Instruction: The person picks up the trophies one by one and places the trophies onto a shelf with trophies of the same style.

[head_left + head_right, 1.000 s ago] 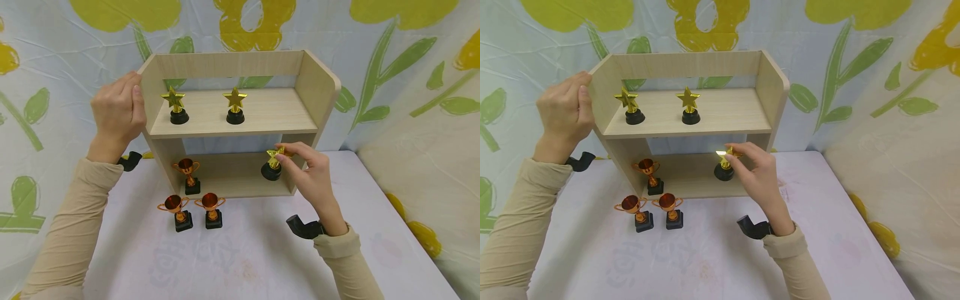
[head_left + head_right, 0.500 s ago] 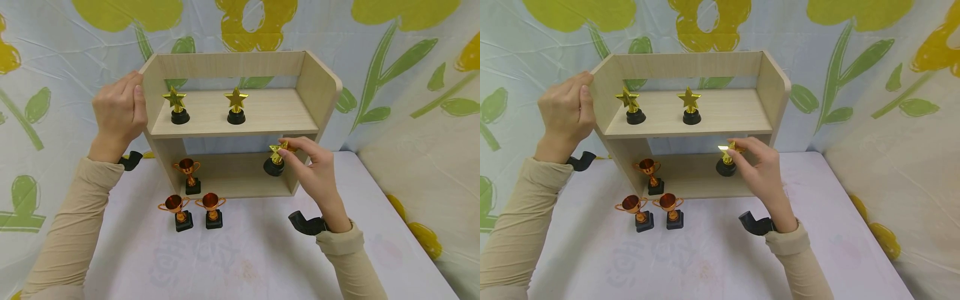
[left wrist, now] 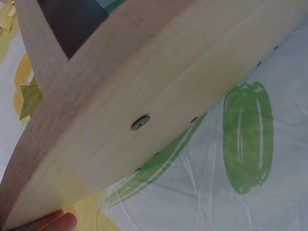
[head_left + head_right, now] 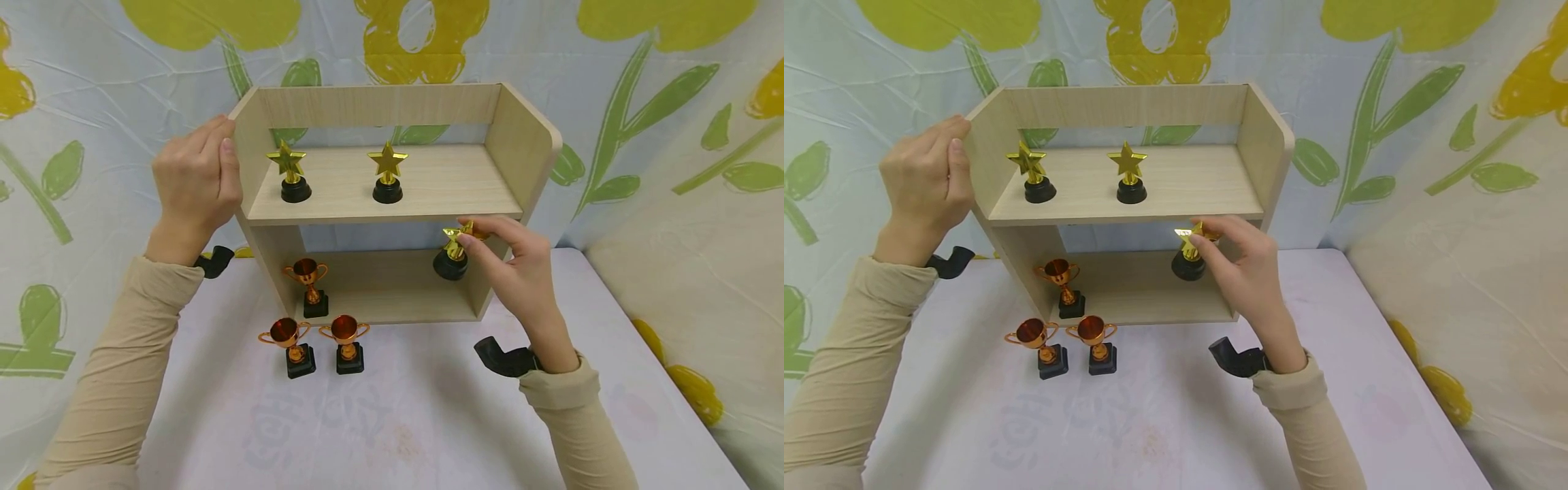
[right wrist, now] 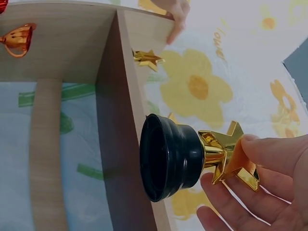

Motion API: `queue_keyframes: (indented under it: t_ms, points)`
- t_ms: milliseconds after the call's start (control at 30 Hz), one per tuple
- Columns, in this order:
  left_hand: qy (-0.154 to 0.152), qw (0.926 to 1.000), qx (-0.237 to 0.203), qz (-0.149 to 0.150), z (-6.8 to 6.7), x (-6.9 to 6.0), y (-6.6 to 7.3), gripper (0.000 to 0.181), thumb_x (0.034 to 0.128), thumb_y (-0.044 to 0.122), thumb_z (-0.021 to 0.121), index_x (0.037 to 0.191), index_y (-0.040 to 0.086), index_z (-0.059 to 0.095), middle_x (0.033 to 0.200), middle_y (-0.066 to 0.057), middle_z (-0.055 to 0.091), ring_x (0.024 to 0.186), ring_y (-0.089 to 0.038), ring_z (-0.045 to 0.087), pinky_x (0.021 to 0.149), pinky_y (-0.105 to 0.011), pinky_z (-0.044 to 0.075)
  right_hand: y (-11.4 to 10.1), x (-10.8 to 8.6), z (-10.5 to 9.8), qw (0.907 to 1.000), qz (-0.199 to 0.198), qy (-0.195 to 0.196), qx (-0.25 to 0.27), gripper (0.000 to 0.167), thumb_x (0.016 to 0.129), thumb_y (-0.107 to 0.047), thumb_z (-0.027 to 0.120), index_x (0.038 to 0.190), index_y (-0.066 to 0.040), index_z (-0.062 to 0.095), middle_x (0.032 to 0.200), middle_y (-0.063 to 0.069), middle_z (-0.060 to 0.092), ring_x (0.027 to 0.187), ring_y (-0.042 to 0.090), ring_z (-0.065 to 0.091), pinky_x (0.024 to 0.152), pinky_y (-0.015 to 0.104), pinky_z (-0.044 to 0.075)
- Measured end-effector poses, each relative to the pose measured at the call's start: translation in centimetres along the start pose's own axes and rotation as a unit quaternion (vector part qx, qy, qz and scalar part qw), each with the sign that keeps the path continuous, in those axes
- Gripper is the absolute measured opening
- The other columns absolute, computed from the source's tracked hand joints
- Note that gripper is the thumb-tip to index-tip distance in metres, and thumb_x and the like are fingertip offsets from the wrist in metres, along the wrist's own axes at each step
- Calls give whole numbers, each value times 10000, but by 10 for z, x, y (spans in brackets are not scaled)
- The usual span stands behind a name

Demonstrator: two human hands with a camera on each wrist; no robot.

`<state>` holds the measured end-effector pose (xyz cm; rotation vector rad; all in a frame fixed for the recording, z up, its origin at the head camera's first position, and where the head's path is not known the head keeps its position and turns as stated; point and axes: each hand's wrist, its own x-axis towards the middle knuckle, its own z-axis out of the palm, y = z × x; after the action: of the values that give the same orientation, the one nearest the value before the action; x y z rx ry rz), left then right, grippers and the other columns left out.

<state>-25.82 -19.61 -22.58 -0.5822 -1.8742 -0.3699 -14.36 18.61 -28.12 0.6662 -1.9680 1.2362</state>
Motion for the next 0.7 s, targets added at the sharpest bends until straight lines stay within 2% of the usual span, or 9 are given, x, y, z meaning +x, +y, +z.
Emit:
queue_keyframes:
  t_ms: [200, 433, 700]
  points:
    - [-10, 10000, 0, 2, 0, 0, 0, 536, 975, 276, 312, 1103, -70, 701, 1135, -193, 702, 991, -411, 685, 710, -614, 508, -3, 6, -2, 10000, -2, 11, -11, 250, 809, 99, 739, 1047, 24, 749, 896, 153, 713, 821, 103, 593, 790, 256, 458]
    - [-17, 10000, 16, -3, 0, 1, 0, 536, 978, 276, 311, 1107, -71, 700, 1136, -194, 702, 986, -415, 684, 714, -610, 511, -3, 13, -4, 10000, -37, -21, -1, 228, 818, 93, 736, 1043, 54, 740, 908, 143, 719, 813, 103, 603, 791, 244, 466]
    - [-23, 10000, 8, 15, -1, 0, 1, 534, 978, 272, 311, 1103, -74, 697, 1134, -199, 701, 987, -417, 684, 713, -611, 511, -4, 16, -5, 10000, 65, 34, -34, 238, 812, 92, 742, 1039, 22, 755, 902, 143, 720, 806, 93, 603, 789, 230, 458]
